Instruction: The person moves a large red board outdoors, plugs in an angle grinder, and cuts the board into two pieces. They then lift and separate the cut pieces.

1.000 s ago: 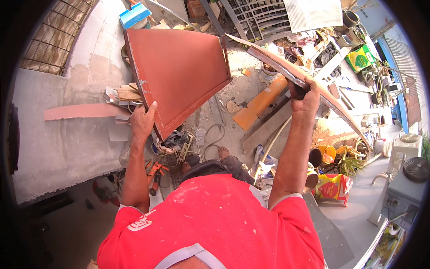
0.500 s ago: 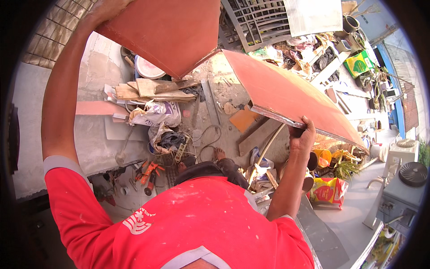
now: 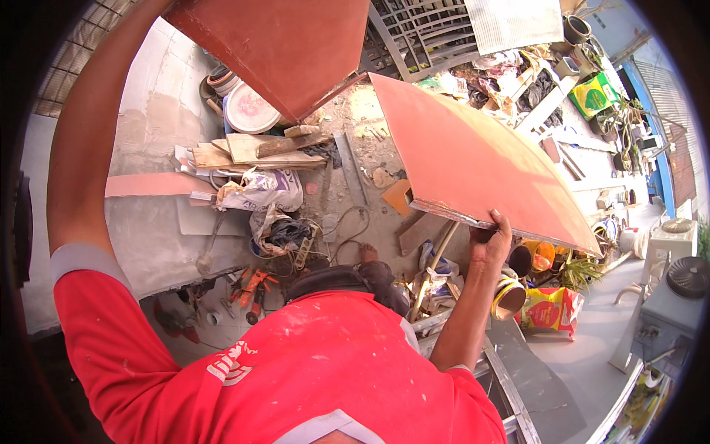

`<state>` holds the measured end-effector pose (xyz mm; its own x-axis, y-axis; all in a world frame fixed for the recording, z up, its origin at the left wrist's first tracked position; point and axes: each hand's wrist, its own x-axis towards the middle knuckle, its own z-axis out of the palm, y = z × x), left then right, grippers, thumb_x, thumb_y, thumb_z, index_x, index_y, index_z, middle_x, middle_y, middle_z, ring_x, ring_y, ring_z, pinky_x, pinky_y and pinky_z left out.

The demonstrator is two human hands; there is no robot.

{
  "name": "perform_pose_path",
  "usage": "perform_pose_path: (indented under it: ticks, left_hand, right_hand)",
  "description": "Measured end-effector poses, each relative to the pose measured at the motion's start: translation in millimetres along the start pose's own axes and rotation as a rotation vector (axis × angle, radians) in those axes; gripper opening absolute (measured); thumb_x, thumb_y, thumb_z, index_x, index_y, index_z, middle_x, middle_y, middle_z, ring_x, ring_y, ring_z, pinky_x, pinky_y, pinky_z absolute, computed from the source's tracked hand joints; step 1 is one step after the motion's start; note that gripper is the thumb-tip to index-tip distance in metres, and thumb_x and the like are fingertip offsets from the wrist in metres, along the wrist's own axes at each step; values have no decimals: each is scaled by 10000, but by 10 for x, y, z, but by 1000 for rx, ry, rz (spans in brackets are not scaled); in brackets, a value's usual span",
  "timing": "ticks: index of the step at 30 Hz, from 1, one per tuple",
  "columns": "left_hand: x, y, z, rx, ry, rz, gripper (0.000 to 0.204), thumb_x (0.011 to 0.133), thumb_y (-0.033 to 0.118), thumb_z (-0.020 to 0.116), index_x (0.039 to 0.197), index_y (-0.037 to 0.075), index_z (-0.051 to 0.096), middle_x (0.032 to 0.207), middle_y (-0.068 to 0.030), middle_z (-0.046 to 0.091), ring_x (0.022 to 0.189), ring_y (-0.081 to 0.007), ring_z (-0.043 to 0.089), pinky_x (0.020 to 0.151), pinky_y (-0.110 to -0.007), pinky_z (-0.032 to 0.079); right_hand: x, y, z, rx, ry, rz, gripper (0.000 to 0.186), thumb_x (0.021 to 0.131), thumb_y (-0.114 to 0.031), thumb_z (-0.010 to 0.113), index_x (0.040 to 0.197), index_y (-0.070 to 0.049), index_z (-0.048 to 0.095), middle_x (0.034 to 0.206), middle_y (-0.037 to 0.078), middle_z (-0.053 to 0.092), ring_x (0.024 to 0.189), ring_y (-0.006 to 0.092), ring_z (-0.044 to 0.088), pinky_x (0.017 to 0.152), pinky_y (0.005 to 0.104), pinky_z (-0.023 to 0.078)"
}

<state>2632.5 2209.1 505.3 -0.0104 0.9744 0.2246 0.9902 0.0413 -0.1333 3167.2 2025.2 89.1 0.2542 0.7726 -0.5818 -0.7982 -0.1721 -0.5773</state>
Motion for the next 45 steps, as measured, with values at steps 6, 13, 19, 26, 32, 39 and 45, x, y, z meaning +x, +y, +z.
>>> perform_pose_path:
  ticks: [6,13,19,26,32,39,45]
  left_hand:
    - [-426,-1328,818,-682,-292,-524,448,1078,285,592,1322,-90,611,1051,-196,772,901,-285,784,794,-429,633]
    - [-1184,-1679,1291,-704,-125,-486,344,1041,221,624,1155,-99,684,981,-145,761,796,-200,765,719,-377,625]
    - [-1278,-946,651,-182,40,94,293,977,268,713,1163,46,677,839,-175,719,821,-338,731,756,-475,564]
    - [-1222,-464,326,103,30,478,328,1005,269,688,1204,29,588,894,-233,690,918,-448,706,823,-547,542]
    - [-926,-881,587,-53,21,-209,374,1010,275,690,1247,-6,621,1027,-268,726,1004,-435,713,887,-503,555]
    - [-1311,-2183,1402,-1009,-253,-937,294,1043,235,545,1191,-1,637,937,-112,748,629,-166,717,602,-357,643]
    - [-1482,-2195,1290,-943,-163,-726,313,1067,236,612,1163,-52,688,1014,-133,777,752,-173,767,606,-345,644]
  right_hand:
    - [69,-91,160,-55,-1,-33,96,879,-67,721,973,-64,700,948,67,752,851,275,759,740,483,676]
    - [183,-325,384,-136,-88,-53,107,886,-51,724,989,-43,697,954,88,746,877,279,758,763,490,688]
    - [236,-540,345,-143,-78,-26,100,893,-50,728,980,-38,682,948,83,743,849,282,758,748,487,690]
    - [213,-694,325,-212,-59,-57,102,897,-71,735,984,-53,686,898,63,731,817,263,754,716,457,683]
    - [198,-726,454,-158,-51,-84,116,890,-83,744,987,-57,687,905,58,722,816,250,744,703,440,677]
    - [205,-673,337,-181,-40,-62,119,890,-71,735,996,-52,685,947,73,739,873,265,754,734,456,683]
    - [304,-801,370,-151,-86,-68,131,902,-61,719,1025,-43,678,1024,88,754,935,271,765,796,475,696]
